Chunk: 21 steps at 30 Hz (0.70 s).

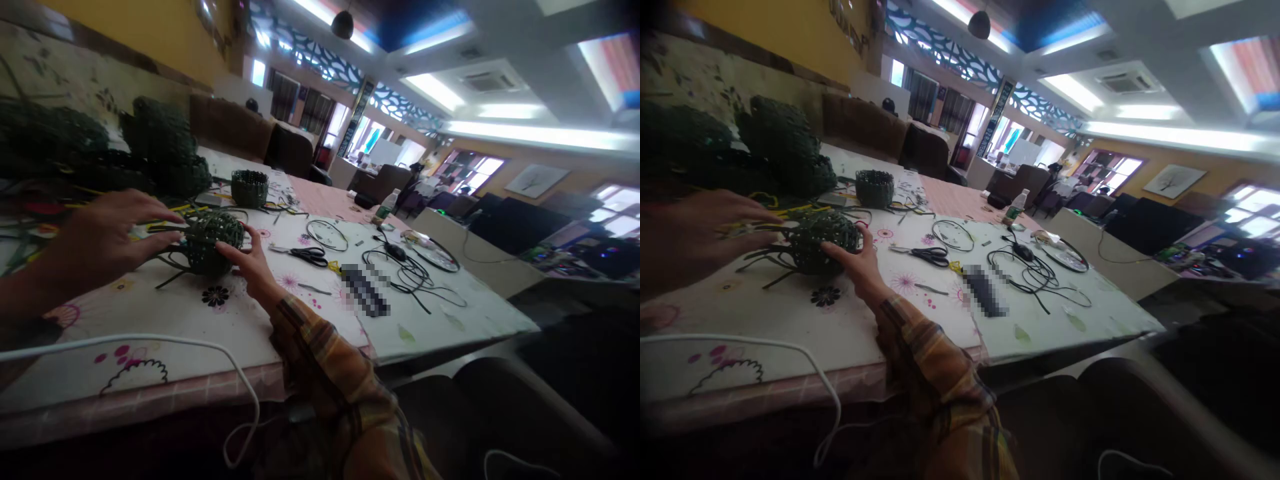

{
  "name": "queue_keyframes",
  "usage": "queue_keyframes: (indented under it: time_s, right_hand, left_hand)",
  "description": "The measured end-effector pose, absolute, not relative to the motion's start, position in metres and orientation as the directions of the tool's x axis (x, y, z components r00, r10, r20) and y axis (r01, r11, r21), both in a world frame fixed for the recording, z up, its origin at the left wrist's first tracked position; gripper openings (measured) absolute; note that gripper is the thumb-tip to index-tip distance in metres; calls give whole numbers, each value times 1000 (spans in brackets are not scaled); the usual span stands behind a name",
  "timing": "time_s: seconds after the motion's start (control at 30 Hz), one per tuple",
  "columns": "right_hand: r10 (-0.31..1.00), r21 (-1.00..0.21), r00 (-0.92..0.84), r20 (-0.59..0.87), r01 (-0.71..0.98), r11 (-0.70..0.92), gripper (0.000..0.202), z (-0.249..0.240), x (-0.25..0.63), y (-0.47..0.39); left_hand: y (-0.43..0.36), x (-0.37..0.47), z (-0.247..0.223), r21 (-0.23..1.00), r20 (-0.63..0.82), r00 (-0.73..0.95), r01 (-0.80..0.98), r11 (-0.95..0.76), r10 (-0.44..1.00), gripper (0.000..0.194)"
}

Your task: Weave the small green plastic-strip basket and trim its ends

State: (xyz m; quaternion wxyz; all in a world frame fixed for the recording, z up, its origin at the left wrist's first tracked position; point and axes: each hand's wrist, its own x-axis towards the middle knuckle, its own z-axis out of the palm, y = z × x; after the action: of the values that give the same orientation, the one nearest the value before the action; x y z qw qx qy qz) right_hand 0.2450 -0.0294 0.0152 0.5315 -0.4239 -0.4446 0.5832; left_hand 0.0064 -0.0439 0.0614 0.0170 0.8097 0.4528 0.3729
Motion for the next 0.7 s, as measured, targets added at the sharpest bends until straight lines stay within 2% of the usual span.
queue_keyframes:
  time_s: [0.07, 0.13, 0.27, 0.37, 0.47, 0.6, 0.7]
  right_hand:
    - [997, -971, -69, -31, -234, -46, 99, 17, 244, -31]
    - [997, -971, -68, -38, -232, -53, 100, 18, 244, -32]
    - [999, -981, -38, -21, -190, -28, 103, 12, 243, -30]
    - [1000, -989, -23, 4, -146, 0, 103, 7, 245, -27]
    - [999, -992, -48, -5, -124, -11, 104, 6, 249, -25]
    - [995, -992, -89, -55, -109, -65, 103, 8, 254, -22]
    - [990, -989, -113, -82, -113, -95, 104, 8, 257, -20]
  left_hand:
    - [-15, 17, 75, 315, 539, 440, 686, -656, 718, 52]
    - [2, 26, 79, 296, 487, 498, 679, -672, 718, 56]
    - [12, 33, 71, 331, 399, 526, 681, -653, 751, 56]
    - [11, 31, 69, 378, 390, 526, 657, -653, 755, 52]
    - [7, 28, 72, 512, 297, 528, 616, -599, 796, 46]
    - [7, 18, 74, 747, 131, 493, 521, -412, 860, 43]
    - [12, 8, 68, 786, 109, 449, 508, -353, 887, 47]
